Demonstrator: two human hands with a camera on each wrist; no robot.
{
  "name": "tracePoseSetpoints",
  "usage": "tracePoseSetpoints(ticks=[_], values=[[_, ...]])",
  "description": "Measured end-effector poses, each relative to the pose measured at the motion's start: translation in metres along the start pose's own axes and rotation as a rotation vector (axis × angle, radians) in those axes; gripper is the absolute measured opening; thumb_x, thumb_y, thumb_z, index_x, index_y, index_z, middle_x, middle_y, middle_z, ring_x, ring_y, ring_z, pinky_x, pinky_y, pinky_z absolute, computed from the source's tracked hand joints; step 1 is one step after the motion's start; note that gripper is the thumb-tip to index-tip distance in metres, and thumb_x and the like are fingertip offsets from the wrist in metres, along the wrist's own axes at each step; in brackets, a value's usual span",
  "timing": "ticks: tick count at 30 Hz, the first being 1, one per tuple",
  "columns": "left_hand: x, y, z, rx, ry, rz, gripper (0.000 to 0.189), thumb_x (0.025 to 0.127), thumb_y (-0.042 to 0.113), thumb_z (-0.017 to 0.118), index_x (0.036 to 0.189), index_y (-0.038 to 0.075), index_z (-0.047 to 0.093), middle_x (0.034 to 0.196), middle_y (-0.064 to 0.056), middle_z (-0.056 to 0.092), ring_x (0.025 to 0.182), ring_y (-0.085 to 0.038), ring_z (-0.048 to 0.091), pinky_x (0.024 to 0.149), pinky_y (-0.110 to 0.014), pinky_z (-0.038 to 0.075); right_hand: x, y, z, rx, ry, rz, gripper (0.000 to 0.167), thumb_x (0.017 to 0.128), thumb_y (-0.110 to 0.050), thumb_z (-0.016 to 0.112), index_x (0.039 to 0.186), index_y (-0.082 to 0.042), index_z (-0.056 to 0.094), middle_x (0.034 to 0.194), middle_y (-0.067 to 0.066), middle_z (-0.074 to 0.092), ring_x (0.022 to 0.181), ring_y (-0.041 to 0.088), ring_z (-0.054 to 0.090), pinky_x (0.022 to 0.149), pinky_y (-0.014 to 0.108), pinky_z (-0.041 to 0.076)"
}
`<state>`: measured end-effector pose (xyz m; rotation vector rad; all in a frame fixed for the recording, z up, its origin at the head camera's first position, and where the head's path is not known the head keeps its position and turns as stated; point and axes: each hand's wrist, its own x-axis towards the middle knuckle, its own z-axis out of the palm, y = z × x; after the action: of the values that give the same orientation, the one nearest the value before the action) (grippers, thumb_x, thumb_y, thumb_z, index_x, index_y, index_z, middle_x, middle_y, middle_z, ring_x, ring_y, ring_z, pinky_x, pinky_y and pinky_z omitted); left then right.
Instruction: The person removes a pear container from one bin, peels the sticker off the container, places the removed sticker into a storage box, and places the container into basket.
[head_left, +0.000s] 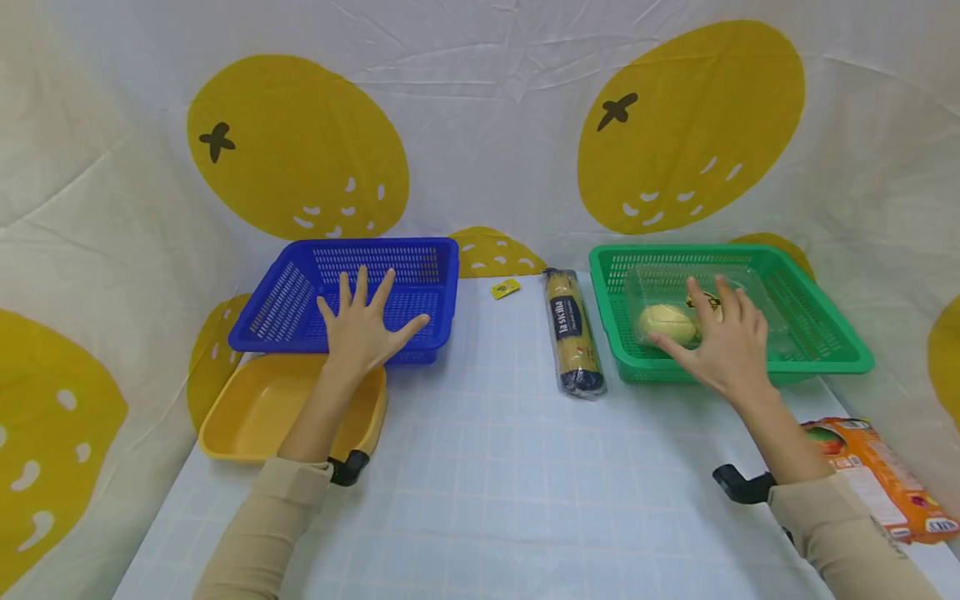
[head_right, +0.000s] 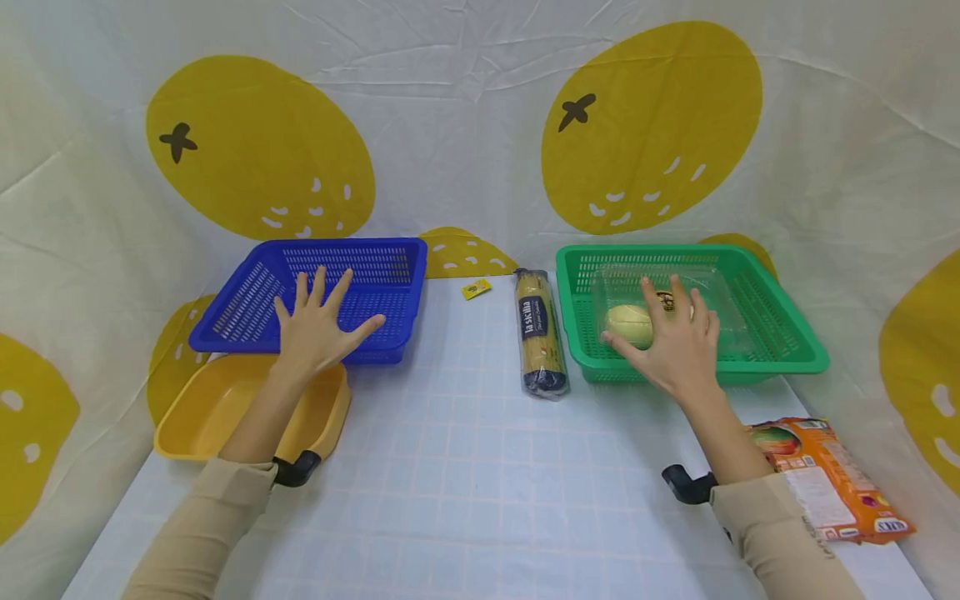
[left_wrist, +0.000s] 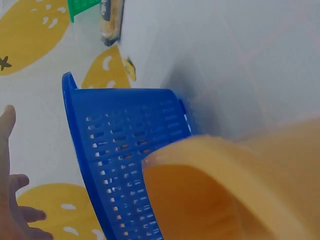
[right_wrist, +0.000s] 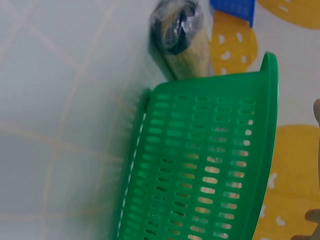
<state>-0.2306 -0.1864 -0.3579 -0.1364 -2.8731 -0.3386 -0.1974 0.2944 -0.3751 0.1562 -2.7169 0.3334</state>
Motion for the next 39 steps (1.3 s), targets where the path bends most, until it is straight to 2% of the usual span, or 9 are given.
tracePoseSetpoints(ticks=[3,5,7,9,12,15,19,28,39], values=[[0.002,0.004,0.003,-0.03,0.081,0.027,0.091,0.079,0.075,0.046,0.147,0.015,0.033,0.143,-0.023,0.039,0.133,-0.047,0.029,0.102,-0.07,0.018,0.003,0.013,-0.001,0.054,-0.003,0.031,0.089,0.083,-0.064,0.054,0.151,-0.018,0.02,0.151,0.026,0.017,0.131,0.055,0.017,0.095,0.072,0.016],[0.003,0.008,0.005,-0.051,0.165,0.062,0.085,0.081,0.07,0.05,0.139,0.008,0.044,0.115,-0.023,0.061,0.109,-0.044,0.054,0.093,-0.06,0.039,0.006,0.023,-0.001,0.091,-0.011,0.05,0.086,0.085,-0.061,0.053,0.151,-0.016,0.021,0.149,0.028,0.019,0.129,0.057,0.018,0.093,0.073,0.017],[0.005,0.012,0.008,-0.074,0.261,0.107,0.077,0.082,0.063,0.054,0.13,0.003,0.053,0.09,-0.021,0.066,0.085,-0.04,0.061,0.076,-0.052,0.049,0.009,0.035,-0.001,0.131,-0.02,0.069,0.082,0.087,-0.057,0.052,0.15,-0.013,0.022,0.147,0.03,0.022,0.127,0.058,0.02,0.092,0.073,0.017],[0.008,0.017,0.011,-0.102,0.333,0.145,0.07,0.083,0.058,0.057,0.123,0.001,0.058,0.08,-0.02,0.064,0.074,-0.037,0.06,0.064,-0.047,0.05,0.012,0.047,-0.002,0.156,-0.027,0.085,0.08,0.089,-0.054,0.052,0.149,-0.009,0.025,0.144,0.032,0.027,0.124,0.06,0.022,0.092,0.073,0.017],[0.012,0.027,0.017,-0.162,0.362,0.178,0.063,0.084,0.052,0.06,0.119,0.0,0.06,0.098,-0.021,0.067,0.086,-0.038,0.061,0.07,-0.048,0.052,0.016,0.063,-0.003,0.2,-0.037,0.116,0.077,0.091,-0.05,0.052,0.147,-0.004,0.027,0.139,0.036,0.03,0.123,0.06,0.024,0.093,0.073,0.018],[0.018,0.04,0.022,-0.239,0.302,0.187,0.059,0.086,0.049,0.059,0.123,0.002,0.058,0.115,-0.02,0.063,0.102,-0.037,0.059,0.083,-0.05,0.05,0.02,0.079,-0.003,0.235,-0.032,0.145,0.075,0.092,-0.046,0.052,0.146,0.0,0.027,0.137,0.039,0.03,0.123,0.058,0.025,0.093,0.072,0.02],[0.024,0.06,0.03,-0.343,0.205,0.199,0.058,0.088,0.046,0.059,0.127,0.003,0.054,0.122,-0.018,0.059,0.11,-0.034,0.055,0.091,-0.048,0.047,0.026,0.097,-0.002,0.247,-0.017,0.169,0.075,0.092,-0.042,0.053,0.145,0.004,0.026,0.132,0.04,0.035,0.119,0.056,0.031,0.091,0.069,0.025],[0.037,0.107,0.057,-0.641,0.065,0.286,0.049,0.088,0.035,0.064,0.126,0.004,0.055,0.115,-0.014,0.062,0.095,-0.026,0.061,0.08,-0.038,0.051,0.034,0.132,-0.005,0.332,-0.13,0.294,0.077,0.093,-0.04,0.05,0.146,0.006,0.019,0.133,0.043,0.031,0.112,0.059,0.038,0.084,0.067,0.036],[0.045,0.162,0.088,-0.909,-0.062,0.269,0.045,0.087,0.026,0.068,0.124,0.005,0.056,0.111,-0.013,0.065,0.088,-0.022,0.063,0.075,-0.025,0.051,0.034,0.145,-0.008,0.364,-0.299,0.365,0.084,0.093,-0.05,0.045,0.146,0.007,0.012,0.132,0.045,0.031,0.117,0.061,0.029,0.091,0.069,0.03]])
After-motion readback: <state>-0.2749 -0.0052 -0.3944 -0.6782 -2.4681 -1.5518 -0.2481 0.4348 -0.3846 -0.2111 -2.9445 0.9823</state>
